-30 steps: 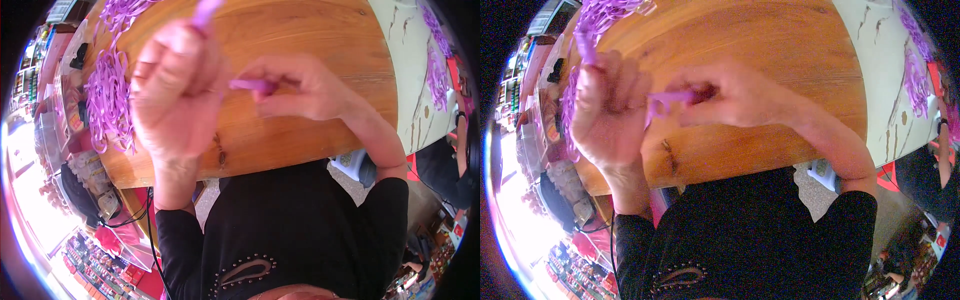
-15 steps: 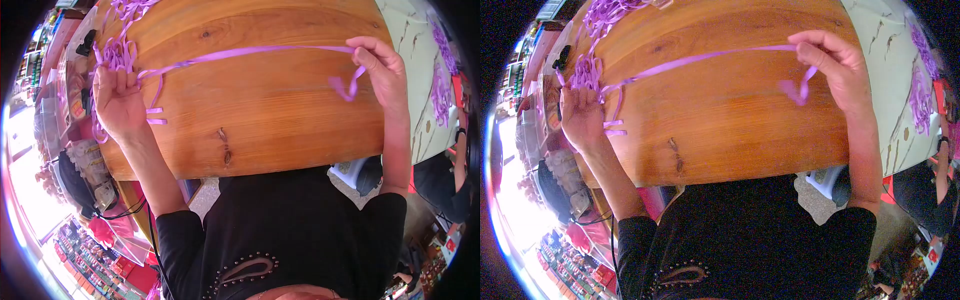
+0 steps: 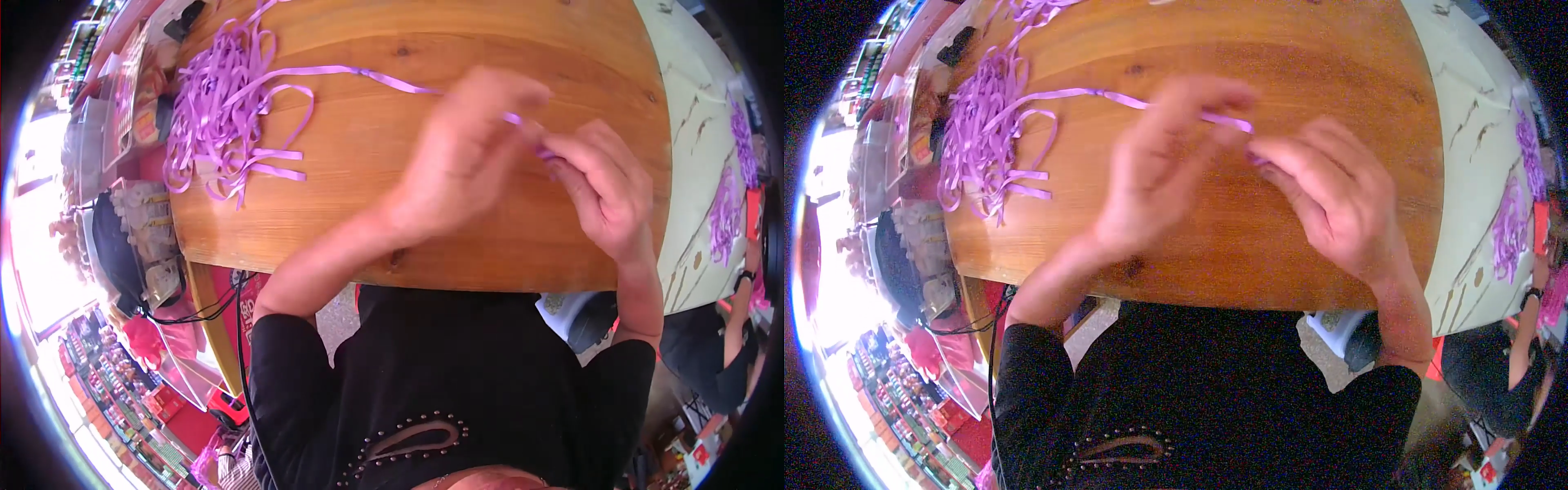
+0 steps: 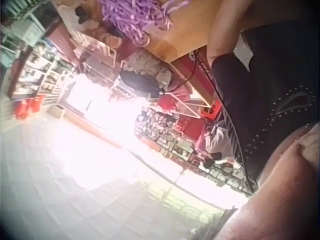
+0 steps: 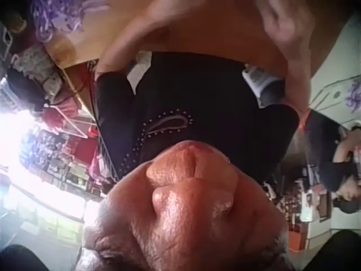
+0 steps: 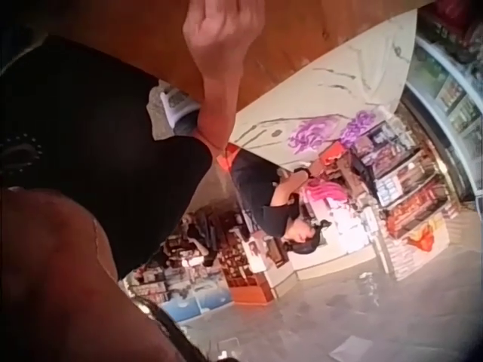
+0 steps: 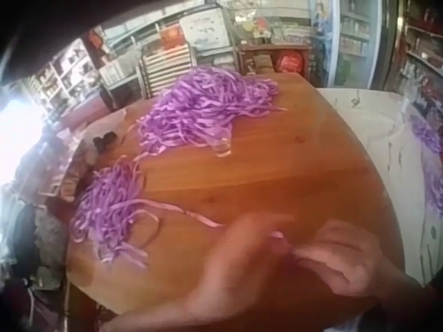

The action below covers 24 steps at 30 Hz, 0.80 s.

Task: The person rolls a purple ribbon into a small flower by hand and then ties several knots along a long purple ribbon.

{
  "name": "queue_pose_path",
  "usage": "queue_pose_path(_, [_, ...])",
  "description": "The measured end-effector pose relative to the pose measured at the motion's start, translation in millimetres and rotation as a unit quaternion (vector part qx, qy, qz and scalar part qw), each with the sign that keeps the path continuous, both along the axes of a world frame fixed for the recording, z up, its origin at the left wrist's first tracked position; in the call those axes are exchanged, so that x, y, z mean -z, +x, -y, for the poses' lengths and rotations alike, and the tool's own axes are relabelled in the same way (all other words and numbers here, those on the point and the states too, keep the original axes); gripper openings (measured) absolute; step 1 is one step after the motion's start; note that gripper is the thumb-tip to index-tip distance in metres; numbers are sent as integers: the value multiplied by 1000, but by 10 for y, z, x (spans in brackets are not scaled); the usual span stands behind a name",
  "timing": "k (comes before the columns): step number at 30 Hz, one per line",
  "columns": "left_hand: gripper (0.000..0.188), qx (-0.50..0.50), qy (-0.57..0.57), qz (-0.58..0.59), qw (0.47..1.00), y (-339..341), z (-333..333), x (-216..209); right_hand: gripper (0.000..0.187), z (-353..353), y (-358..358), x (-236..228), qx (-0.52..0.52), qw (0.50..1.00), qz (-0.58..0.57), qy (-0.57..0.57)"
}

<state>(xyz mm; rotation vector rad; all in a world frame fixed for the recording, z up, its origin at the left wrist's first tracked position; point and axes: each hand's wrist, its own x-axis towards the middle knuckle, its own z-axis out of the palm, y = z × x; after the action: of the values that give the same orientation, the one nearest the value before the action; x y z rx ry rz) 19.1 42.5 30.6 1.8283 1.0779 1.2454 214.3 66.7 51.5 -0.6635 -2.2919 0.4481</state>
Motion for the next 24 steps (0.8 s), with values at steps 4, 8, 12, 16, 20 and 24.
queue_pose_path(4, [19, 86, -184, 214, 956, 258, -9, 119, 27, 71, 25, -78, 126, 988, -4, 90])
queue_pose_path(8, [12, 30, -105, 51, 993, 125, -53, 68, 26, 11, 216, -21, 110, 990, 27, 88])
queue_pose_path(12, [21, -97, 120, -147, 977, -119, -166, 92, 21, 1, 227, -19, 92, 994, 44, 38])
queue_pose_path(16, [25, -231, 246, -262, 904, -90, -199, 22, 18, -5, 64, -13, 86, 994, 55, 28])
queue_pose_path(20, [21, -81, 24, 76, 994, 249, -94, 59, 20, -10, -8, -10, 50, 991, 53, 114])
queue_pose_path(24, [14, 68, -160, 225, 959, 202, -91, 136, 23, 9, -22, -45, 84, 991, -4, 103])
